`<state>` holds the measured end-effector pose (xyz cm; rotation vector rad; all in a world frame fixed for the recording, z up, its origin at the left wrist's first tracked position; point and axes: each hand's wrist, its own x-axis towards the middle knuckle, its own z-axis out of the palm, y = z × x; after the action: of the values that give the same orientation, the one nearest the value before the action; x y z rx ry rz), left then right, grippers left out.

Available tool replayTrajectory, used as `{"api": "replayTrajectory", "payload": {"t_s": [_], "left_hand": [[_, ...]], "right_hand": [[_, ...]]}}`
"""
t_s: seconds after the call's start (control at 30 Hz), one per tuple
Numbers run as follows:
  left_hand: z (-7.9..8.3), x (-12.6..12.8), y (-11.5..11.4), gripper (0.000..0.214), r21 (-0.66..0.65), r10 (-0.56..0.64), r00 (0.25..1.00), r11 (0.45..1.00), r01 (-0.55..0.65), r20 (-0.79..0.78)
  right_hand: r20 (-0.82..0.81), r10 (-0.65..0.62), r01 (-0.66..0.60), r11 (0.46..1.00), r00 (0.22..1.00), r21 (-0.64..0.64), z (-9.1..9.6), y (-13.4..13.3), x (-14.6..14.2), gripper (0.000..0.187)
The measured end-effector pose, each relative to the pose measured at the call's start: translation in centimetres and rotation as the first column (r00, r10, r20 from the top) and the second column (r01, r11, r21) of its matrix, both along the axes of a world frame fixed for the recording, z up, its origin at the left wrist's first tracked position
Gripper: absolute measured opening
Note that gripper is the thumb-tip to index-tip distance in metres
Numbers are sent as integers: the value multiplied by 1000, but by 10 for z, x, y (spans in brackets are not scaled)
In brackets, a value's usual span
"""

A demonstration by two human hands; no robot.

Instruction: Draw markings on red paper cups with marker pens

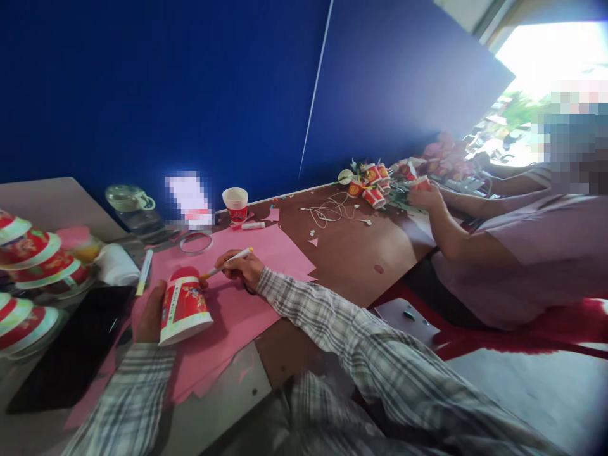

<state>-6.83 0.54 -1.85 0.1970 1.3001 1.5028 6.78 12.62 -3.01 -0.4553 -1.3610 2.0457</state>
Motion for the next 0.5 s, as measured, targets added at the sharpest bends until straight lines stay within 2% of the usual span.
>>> {"api": "replayTrajectory", "payload": {"t_s": [0.2,0.33,0.43,0.5], "left_hand": [[4,4,-2,67,81,-22,999,996,24,-28],[2,2,-2,69,129,-26,999,991,28,-20],[-7,-2,0,61,142,-22,999,989,26,-28],[-13,-3,2,54,124,-64,998,990,64,-3]], "right_hand": [[42,15,-18,996,999,87,3,1,3,27],[93,-87,70,981,992,179,3,6,4,32],[154,-177,128,950,972,284,0,9,3,40],[204,-213,126,920,955,371,-3,10,1,45]]}}
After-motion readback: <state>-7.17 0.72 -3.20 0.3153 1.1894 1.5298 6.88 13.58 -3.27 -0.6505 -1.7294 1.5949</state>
